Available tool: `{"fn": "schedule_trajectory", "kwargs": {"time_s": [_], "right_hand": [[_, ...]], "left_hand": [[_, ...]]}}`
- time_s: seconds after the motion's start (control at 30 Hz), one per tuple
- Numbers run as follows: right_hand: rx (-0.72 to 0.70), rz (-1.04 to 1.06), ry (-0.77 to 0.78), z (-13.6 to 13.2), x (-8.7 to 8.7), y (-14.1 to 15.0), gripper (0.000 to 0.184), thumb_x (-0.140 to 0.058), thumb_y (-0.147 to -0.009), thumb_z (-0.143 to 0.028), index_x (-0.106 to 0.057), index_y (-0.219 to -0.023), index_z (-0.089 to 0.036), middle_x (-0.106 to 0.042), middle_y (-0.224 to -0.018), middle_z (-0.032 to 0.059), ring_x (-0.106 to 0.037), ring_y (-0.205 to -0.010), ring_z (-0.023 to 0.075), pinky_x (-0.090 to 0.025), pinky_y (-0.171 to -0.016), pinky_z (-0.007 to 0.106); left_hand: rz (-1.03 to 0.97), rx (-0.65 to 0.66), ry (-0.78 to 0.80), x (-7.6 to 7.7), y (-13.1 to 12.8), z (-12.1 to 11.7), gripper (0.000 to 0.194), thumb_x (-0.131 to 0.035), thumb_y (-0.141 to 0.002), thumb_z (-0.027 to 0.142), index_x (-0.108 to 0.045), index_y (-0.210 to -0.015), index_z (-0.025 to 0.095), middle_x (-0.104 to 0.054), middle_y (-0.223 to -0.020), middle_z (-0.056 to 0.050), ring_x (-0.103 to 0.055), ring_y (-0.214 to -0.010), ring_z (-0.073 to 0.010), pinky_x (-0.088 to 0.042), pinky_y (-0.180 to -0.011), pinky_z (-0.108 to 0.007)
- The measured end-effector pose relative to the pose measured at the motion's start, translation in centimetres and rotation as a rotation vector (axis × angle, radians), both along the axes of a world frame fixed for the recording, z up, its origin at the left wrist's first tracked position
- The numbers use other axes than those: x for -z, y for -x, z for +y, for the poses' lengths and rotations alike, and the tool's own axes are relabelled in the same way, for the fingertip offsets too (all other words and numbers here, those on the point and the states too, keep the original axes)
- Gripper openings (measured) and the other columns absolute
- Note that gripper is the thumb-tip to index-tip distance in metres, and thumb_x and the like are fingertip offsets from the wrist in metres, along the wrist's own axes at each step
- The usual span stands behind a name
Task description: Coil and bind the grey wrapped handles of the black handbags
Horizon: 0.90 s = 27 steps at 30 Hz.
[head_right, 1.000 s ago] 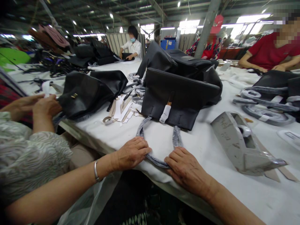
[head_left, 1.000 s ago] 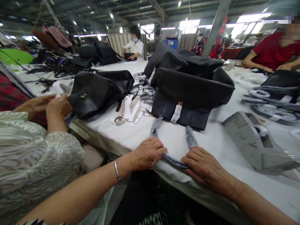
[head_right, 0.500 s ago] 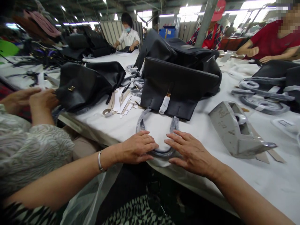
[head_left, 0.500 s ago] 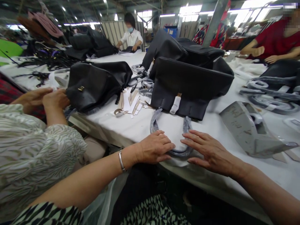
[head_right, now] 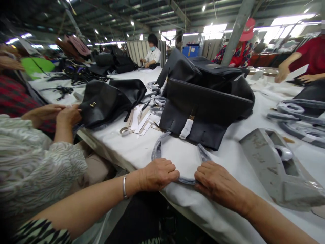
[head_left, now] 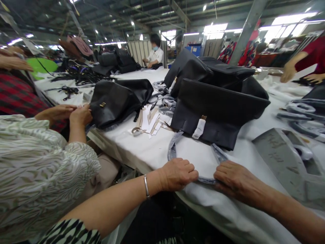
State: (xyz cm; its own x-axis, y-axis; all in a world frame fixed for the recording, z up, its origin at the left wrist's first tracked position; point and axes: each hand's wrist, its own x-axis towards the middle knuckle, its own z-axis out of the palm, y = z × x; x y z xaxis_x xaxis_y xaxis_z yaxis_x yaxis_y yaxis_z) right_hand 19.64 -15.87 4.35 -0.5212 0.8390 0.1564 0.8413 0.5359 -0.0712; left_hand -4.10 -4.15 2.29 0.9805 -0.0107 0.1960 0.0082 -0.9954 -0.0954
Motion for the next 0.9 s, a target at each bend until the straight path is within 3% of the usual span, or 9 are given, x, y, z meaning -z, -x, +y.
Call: {"fn": "schedule_trajectory", "kwargs": {"time_s": [0.2,0.4,0.63,0.77,0.9], "right_hand": [[0.031,0.088,-0.020,-0.3,1.7,0.4,0.020,-0.059,-0.089,-0.041,-0.059,-0.084,-0.021,-0.060,-0.079,0.0034,-0.055,-0.071,0.0173,-0.040,-0.063,0.030],[0.059,0.083,-0.051,-0.3,1.4,2.4,0.021,-0.057,-0.090,-0.040,-0.062,-0.101,-0.023,-0.064,-0.092,0.0060,-0.058,-0.080,0.0202,-0.044,-0.069,0.032],[0.130,0.055,-0.004,-1.0,1.5,4.4,0.021,-0.045,-0.096,-0.022,-0.060,-0.081,-0.020,-0.057,-0.075,0.0034,-0.053,-0.070,0.0170,-0.040,-0.066,0.032],[0.152,0.046,-0.048,-1.3,1.3,4.9,0.018,-0.046,-0.095,-0.020,-0.061,-0.085,-0.019,-0.057,-0.075,0.0040,-0.053,-0.071,0.0173,-0.040,-0.068,0.032],[0.133,0.057,-0.071,-1.2,0.7,4.8,0.016,-0.049,-0.094,-0.027,-0.061,-0.101,-0.019,-0.063,-0.089,0.0067,-0.057,-0.082,0.0195,-0.045,-0.076,0.034]], "left_hand": [[-0.044,0.025,0.044,0.8,0.1,0.1,0.007,-0.049,-0.089,0.025,-0.052,-0.093,0.019,-0.056,-0.083,-0.003,-0.052,-0.074,-0.0178,-0.041,-0.062,-0.034],[-0.082,-0.011,0.055,0.6,0.4,-0.3,0.008,-0.048,-0.092,0.025,-0.053,-0.092,0.019,-0.056,-0.081,-0.004,-0.051,-0.073,-0.0178,-0.039,-0.062,-0.034],[-0.126,-0.015,0.096,0.9,0.4,-0.2,0.009,-0.049,-0.092,0.026,-0.053,-0.088,0.019,-0.057,-0.081,-0.003,-0.052,-0.074,-0.0185,-0.039,-0.062,-0.035],[-0.127,-0.001,0.104,1.0,0.4,-0.1,0.007,-0.050,-0.091,0.025,-0.054,-0.088,0.019,-0.057,-0.080,-0.003,-0.052,-0.074,-0.0187,-0.038,-0.061,-0.035],[-0.093,-0.018,0.183,0.2,0.2,0.0,0.026,-0.046,-0.095,0.041,-0.057,-0.084,0.020,-0.058,-0.079,-0.004,-0.054,-0.075,-0.0190,-0.039,-0.063,-0.034]]}}
